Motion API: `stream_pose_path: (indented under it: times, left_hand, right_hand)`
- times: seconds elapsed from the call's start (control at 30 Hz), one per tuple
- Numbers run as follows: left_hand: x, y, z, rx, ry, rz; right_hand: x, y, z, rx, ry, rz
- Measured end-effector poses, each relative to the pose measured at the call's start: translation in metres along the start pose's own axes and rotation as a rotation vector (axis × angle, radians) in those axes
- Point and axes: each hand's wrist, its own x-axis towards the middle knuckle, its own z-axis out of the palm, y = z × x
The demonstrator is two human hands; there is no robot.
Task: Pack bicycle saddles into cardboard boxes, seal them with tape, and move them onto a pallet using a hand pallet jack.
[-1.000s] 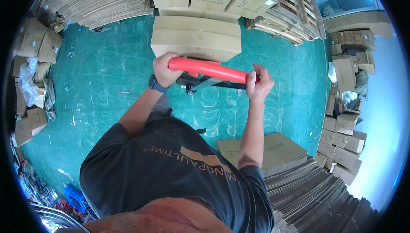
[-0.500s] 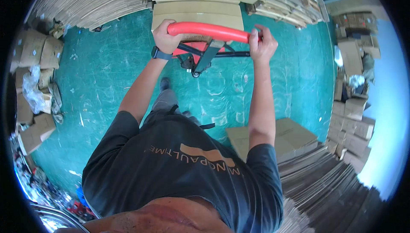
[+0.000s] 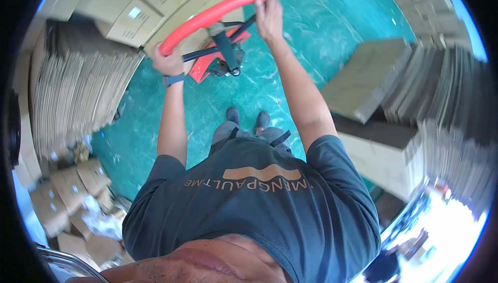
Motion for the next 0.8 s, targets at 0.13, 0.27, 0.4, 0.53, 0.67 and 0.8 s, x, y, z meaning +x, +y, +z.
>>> stream_pose_path:
  times: [0.13,0.27,0.4,0.53,0.67,0.8]
  left_hand:
    - [0.009,-0.055,-0.016,0.235,0.038,0.129]
    - [0.012,-0.015,0.002,0.121,-0.076,-0.054]
    - [-0.014,0.013,-0.026,0.55,-0.104,0.167]
    - [-0.145,0.156,-0.003,0.328,-0.232,0.585]
    - [-0.376,0.351,0.03,-0.213,-1.28,0.338]
    - [-0.553,0.575,0.078,-0.698,-1.461,0.443]
  right_hand:
    - [-0.225,0.125,-0.045,-0.179,-0.587,0.458]
    - [-0.617,0.233,-0.208,-0.443,-0.881,1.286]
    - [-0.913,0.129,-0.394,-0.433,-0.323,1.974]
    - [-1.038,0.026,-0.442,0.102,0.587,2.345]
    - [-1.159,0.007,-0.446,-0.068,-0.035,2.396]
    - [-1.102,0.043,-0.41,0.688,0.673,1.897]
